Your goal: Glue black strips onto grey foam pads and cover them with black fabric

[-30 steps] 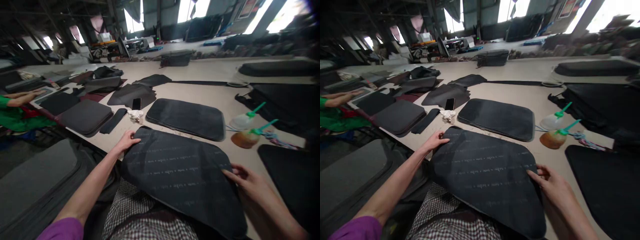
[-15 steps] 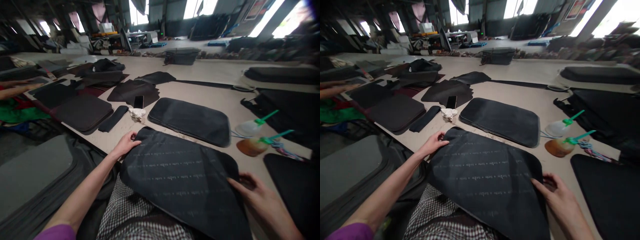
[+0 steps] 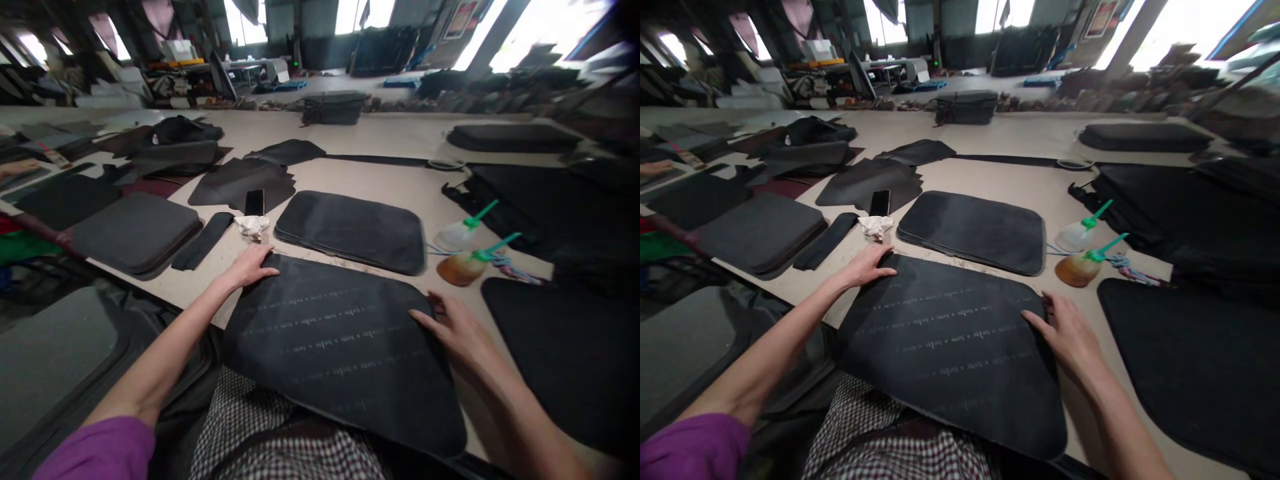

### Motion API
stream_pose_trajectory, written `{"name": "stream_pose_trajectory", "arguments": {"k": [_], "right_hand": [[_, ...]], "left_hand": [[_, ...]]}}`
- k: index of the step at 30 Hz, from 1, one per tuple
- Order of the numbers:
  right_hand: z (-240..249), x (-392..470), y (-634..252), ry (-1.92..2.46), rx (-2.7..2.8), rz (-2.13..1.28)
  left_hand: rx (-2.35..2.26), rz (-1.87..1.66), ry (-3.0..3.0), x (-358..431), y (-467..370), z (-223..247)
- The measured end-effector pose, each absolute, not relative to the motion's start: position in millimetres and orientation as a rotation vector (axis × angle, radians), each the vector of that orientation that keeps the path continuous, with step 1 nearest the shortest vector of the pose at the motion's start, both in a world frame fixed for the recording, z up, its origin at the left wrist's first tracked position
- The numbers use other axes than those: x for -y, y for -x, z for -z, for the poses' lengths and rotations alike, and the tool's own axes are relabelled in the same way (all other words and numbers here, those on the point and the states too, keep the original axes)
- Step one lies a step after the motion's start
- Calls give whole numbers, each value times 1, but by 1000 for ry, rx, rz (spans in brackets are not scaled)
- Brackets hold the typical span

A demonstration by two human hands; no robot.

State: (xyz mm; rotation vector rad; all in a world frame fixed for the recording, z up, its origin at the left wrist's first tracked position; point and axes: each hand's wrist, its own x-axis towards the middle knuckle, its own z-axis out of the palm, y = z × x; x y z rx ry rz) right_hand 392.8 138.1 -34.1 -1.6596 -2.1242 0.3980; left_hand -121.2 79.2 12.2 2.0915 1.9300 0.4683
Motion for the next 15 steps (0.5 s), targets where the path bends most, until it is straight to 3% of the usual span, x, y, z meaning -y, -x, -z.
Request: {"name": "stream_pose_trajectory", "arguments": {"k": [5,10,15], "right_hand": [[19,-161,-390,1629,2194,-584],[-2,-176,-384,1671,2159,-982],[-17,-177,-376,1571,2094,-1197]], "left_hand": [[-1840,-343,-1961,-111,127,-20],[-1737,-296,-1801,-125,127,-26],[-1699,-426,-1652,-114,126,-31]]}}
